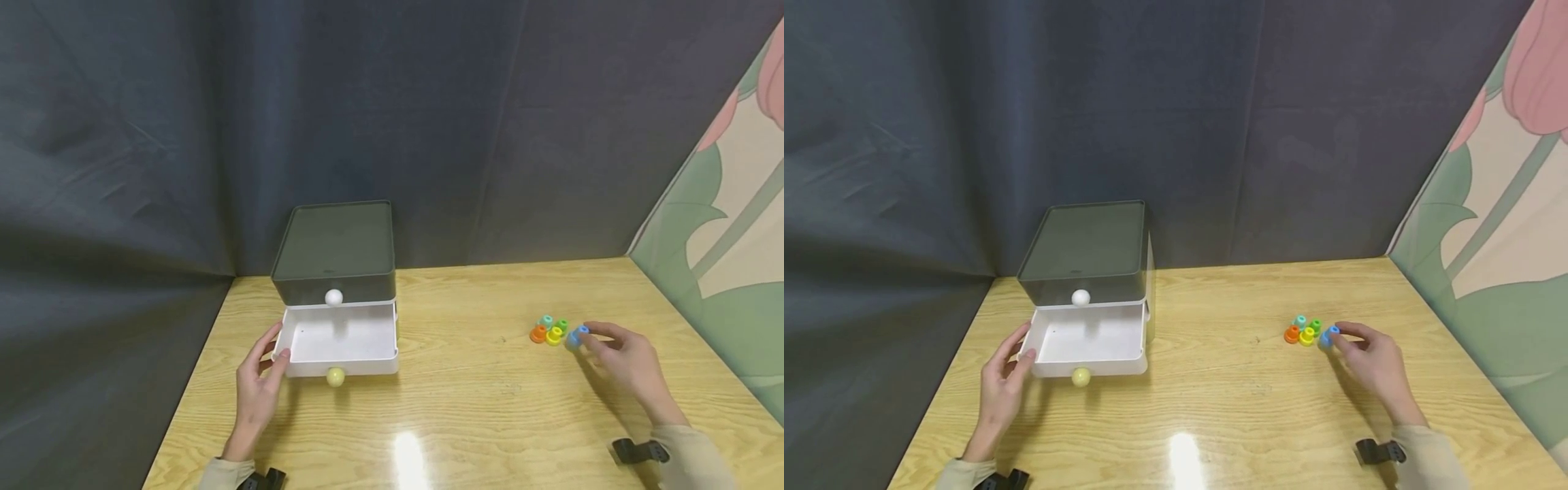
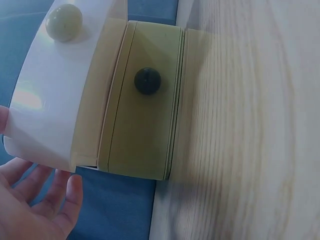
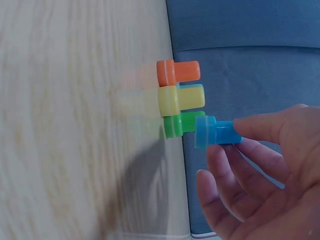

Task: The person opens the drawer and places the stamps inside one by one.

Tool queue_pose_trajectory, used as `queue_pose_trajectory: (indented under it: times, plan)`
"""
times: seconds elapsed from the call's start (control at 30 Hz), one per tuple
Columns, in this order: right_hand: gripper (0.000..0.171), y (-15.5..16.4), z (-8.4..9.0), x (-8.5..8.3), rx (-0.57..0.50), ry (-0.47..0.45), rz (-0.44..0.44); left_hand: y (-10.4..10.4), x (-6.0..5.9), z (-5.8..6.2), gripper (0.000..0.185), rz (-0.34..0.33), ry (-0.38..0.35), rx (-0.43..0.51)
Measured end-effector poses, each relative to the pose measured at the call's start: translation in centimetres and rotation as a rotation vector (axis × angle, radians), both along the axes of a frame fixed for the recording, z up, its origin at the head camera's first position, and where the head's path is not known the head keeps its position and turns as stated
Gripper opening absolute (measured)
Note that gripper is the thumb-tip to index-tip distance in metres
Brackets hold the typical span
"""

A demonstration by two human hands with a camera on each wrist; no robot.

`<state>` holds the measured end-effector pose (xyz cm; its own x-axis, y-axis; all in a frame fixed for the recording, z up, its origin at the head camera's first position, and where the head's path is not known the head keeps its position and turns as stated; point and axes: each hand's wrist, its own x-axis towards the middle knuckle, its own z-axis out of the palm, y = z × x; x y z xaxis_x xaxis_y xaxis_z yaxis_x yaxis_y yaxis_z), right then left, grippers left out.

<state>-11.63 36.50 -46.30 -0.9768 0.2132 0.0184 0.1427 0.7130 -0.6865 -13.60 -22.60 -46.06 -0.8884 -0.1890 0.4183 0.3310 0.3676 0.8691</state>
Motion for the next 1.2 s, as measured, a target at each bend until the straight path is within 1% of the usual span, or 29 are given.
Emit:
queue_pose_trajectory:
  times: [0.2, 0.37, 0.57, 0.67, 0.77, 0.97, 1.07, 1.2]
  plan:
    - [0.055, -0.3, 0.5, 0.1, 0.031, 0.043, -0.013, 0.1, 0.0, -0.3, 0.046, -0.006, 0.009, 0.008]
    - [0.051, -0.3, 1.1, -0.2, 0.049, 0.099, -0.018, 0.0, -0.4, -0.1, 0.047, -0.004, 0.005, 0.007]
    - [0.043, -0.3, 1.5, -0.1, 0.069, 0.168, 0.003, -0.2, -0.4, -0.2, 0.047, 0.001, -0.057, -0.001]
    - [0.040, -0.5, 1.7, 0.0, 0.065, 0.181, 0.016, -0.4, -0.2, -0.3, 0.047, 0.004, -0.085, -0.002]
    - [0.041, -0.9, 1.8, 0.3, 0.043, 0.172, 0.024, -0.5, 0.0, -0.5, 0.047, 0.002, -0.094, 0.007]
    - [0.040, -1.8, 2.1, 0.7, 0.040, 0.161, 0.043, -0.4, -0.1, -0.6, 0.048, -0.007, -0.092, 0.015]
    - [0.039, -2.3, 2.4, 0.7, 0.049, 0.177, 0.061, -0.3, -0.1, -0.5, 0.047, -0.009, -0.092, 0.015]
    - [0.038, -3.0, 2.9, 0.5, 0.022, 0.196, 0.092, -0.3, 0.0, -0.4, 0.046, 0.001, -0.091, 0.013]
